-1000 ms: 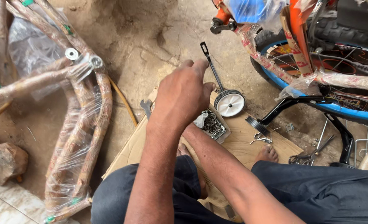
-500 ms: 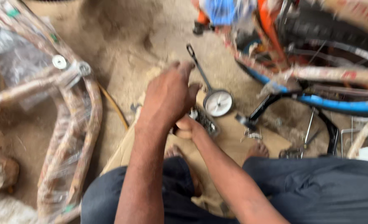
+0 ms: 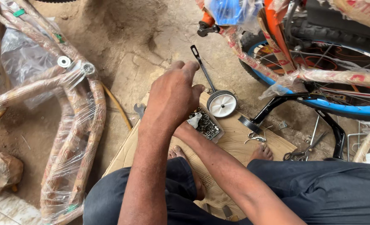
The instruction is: The person assembles a bicycle by attaching the rear wheel and pedals. They use a wrench to tighten bolts on the rear wheel axle and install the pedals onto the crank arms. The person also retrieves lubricant from a container and applies it to the pedal threads before installation.
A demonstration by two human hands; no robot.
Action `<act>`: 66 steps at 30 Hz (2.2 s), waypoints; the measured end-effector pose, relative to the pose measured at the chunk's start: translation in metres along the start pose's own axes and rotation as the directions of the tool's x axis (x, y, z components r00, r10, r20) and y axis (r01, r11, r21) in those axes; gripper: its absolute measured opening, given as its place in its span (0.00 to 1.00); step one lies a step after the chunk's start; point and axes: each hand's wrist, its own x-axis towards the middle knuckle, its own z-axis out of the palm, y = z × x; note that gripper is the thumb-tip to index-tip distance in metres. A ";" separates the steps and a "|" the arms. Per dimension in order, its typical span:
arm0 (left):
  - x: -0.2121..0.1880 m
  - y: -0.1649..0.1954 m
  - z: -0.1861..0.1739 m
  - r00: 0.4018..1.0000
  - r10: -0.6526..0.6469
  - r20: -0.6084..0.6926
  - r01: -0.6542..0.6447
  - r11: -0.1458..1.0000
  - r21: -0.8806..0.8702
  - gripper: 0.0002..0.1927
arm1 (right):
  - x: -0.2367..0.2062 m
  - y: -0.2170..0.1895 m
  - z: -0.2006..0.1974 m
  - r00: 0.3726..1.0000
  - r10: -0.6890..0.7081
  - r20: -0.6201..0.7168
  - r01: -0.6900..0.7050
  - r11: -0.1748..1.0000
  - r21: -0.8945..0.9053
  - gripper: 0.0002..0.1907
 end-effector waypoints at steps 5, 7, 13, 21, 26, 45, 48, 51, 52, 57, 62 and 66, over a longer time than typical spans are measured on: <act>-0.003 -0.009 0.000 1.000 -0.023 -0.017 0.023 1.000 -0.014 0.24 | -0.018 0.004 -0.006 0.999 -0.020 -0.034 0.015 0.991 -0.130 0.29; -0.003 -0.011 0.000 0.999 -0.030 -0.029 0.030 1.000 0.000 0.24 | -0.024 0.005 -0.016 0.996 -0.038 -0.081 0.031 0.996 -0.083 0.30; -0.002 -0.007 0.002 1.000 -0.024 0.012 0.024 0.999 0.034 0.22 | -0.022 0.002 -0.019 0.994 -0.056 -0.093 0.036 0.979 -0.199 0.30; -0.004 0.003 0.001 1.000 -0.008 0.021 0.008 1.000 -0.015 0.21 | -0.009 -0.007 0.013 0.989 -0.083 0.126 0.087 0.996 -0.020 0.29; -0.004 0.003 -0.003 0.999 0.026 -0.019 -0.026 0.999 -0.032 0.23 | -0.002 -0.006 -0.022 0.990 -0.052 0.132 0.003 0.939 0.345 0.28; -0.002 -0.001 0.004 1.000 0.013 -0.027 -0.013 1.000 0.009 0.21 | -0.002 0.001 -0.029 0.983 0.185 0.000 -0.173 0.920 0.351 0.37; -0.001 0.000 0.005 1.000 0.016 -0.026 -0.016 1.000 -0.003 0.21 | -0.004 -0.008 -0.030 0.987 0.159 -0.009 -0.151 0.949 0.275 0.35; -0.001 0.000 0.005 1.000 0.004 -0.012 -0.004 1.000 0.004 0.22 | -0.008 -0.015 -0.023 0.991 0.135 -0.016 -0.128 0.967 0.220 0.32; -0.001 0.000 0.005 1.000 0.004 -0.010 -0.004 1.000 0.001 0.22 | -0.008 -0.016 -0.020 0.992 0.127 -0.017 -0.121 0.972 0.203 0.32; -0.002 -0.003 0.002 1.000 0.010 -0.024 -0.010 1.000 0.001 0.22 | -0.010 -0.013 -0.014 0.987 0.144 -0.068 -0.125 0.964 0.236 0.28; -0.004 -0.005 -0.003 0.999 0.006 -0.052 -0.008 1.000 -0.027 0.22 | -0.033 0.003 -0.031 0.928 0.365 -0.077 -0.202 0.665 0.719 0.24; 0.002 0.004 0.003 1.000 0.005 0.000 -0.005 1.000 0.002 0.22 | -0.062 0.002 -0.054 0.997 0.031 0.071 -0.077 0.292 0.953 0.14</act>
